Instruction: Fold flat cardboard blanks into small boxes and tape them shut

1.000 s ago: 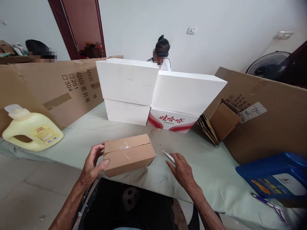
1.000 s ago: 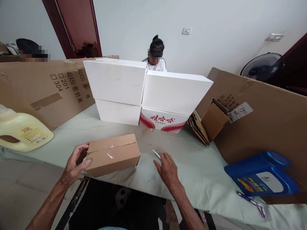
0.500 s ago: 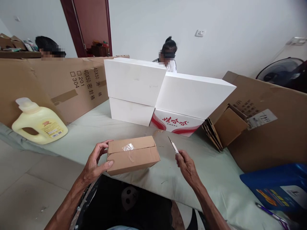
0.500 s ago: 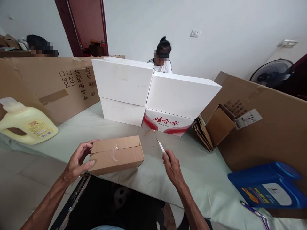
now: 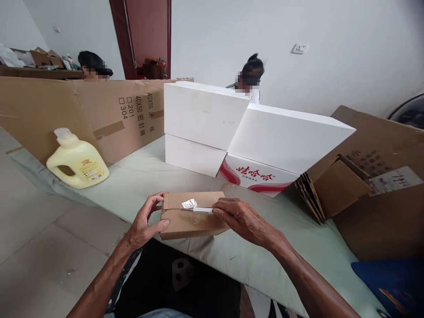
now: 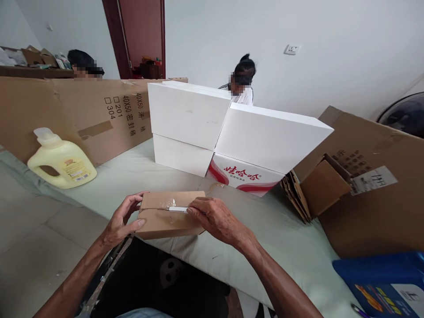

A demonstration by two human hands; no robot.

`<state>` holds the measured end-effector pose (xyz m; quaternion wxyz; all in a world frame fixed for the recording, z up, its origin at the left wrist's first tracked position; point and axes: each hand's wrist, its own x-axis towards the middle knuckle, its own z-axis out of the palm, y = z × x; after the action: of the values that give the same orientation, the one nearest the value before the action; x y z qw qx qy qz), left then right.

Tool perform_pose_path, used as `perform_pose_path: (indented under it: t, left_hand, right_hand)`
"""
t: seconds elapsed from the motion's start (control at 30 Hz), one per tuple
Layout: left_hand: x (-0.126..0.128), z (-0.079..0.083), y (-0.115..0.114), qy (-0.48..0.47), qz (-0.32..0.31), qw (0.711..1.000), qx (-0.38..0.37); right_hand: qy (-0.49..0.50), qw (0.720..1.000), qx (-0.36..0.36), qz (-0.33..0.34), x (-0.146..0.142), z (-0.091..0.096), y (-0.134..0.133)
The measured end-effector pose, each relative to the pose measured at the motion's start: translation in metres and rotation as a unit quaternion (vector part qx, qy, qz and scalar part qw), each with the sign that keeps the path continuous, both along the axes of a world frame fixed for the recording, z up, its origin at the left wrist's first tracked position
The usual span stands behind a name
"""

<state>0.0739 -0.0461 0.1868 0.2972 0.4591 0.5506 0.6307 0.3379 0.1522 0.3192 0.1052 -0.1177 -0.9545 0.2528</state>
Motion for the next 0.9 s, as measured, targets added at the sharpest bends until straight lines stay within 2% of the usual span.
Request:
perform_pose_path:
  t: [0.23,0.5,0.73,0.9]
  left_hand:
    - [-0.002,0.000,0.001,0.017,-0.014,1.000,-0.005]
    - [-0.003,0.002,0.003,0.024,-0.001,1.000,-0.008]
    - [-0.006,0.002,0.005,0.037,-0.005,0.999,-0.013]
    - [-0.006,0.003,0.004,0.037,0.000,0.999,-0.015]
  right_hand:
    - [-0.038,0.997,0.068,0.017,-0.014,0.018,-0.001]
    - [-0.073,0.984,0.160,0.041,-0.037,0.034,-0.005]
    - [-0.101,0.966,0.236,0.028,-0.036,0.046,-0.005]
    - [-0.145,0.947,0.286,0.025,-0.044,0.059,-0.016]
